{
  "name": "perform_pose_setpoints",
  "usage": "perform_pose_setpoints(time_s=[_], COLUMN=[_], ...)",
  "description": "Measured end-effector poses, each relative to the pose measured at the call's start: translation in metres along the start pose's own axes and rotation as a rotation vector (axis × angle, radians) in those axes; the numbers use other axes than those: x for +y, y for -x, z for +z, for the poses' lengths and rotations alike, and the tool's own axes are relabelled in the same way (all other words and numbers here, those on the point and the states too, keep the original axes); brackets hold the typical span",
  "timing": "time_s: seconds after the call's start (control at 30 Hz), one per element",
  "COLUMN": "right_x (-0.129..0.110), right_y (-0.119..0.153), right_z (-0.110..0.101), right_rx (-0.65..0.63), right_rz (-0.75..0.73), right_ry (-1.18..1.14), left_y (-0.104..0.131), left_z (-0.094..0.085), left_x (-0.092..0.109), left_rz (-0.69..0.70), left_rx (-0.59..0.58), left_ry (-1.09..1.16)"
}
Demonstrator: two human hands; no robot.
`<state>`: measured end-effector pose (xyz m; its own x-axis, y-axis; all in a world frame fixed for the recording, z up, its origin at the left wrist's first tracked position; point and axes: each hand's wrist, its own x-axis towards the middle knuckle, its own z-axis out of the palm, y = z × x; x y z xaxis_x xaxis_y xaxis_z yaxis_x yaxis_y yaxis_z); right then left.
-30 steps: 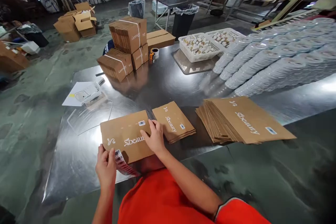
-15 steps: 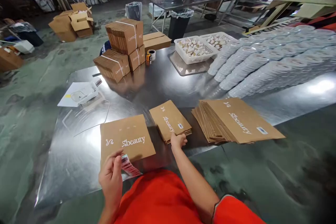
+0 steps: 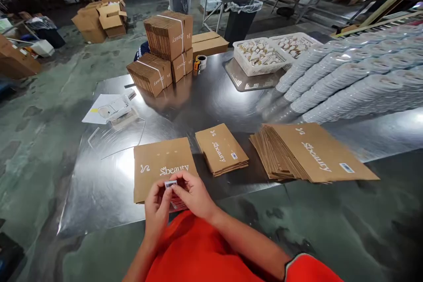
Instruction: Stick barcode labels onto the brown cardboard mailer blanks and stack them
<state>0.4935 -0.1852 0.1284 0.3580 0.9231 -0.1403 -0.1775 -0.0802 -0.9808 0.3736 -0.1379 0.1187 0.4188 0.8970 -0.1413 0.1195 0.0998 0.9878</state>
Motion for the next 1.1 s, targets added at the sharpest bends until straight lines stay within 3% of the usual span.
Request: perform_pose_setpoints(time_s=[0.23, 0.37, 0.47, 0.57, 0.67, 0.77, 1.1], right_x=[0.01, 0.008, 0.012, 0.028, 0.046, 0.057, 0.056], right_y=[0.0, -0.002, -0.022, -0.058, -0.091, -0.106, -0.107], right_z=[-0.002, 0.0, -0.014, -0.04, -0.061, -0.066, -0.056], right_rx=[0.004, 0.093, 0.238, 0.361, 0.342, 0.316, 0.305], right_rz=[-0.011, -0.095, -0.155, -0.09, 0.025, 0.047, 0.03], right_ry=[0.08, 0.168, 0.236, 0.412, 0.632, 0.752, 0.899], left_y=[0.005, 0.005, 0.005, -0.001, -0.013, -0.023, -0.027], left_z=[0.002, 0.004, 0.003, -0.003, -0.009, -0.013, -0.013], left_x=[-0.005, -0.012, -0.012, -0.012, -0.02, -0.032, -0.037], left_rz=[-0.019, 0.02, -0.002, -0.082, -0.125, -0.167, -0.202], left_rx=[0.017, 0.142, 0.187, 0.188, 0.143, 0.091, 0.095], left_ry=[-0.113, -0.256, -0.297, -0.233, -0.175, -0.162, -0.191])
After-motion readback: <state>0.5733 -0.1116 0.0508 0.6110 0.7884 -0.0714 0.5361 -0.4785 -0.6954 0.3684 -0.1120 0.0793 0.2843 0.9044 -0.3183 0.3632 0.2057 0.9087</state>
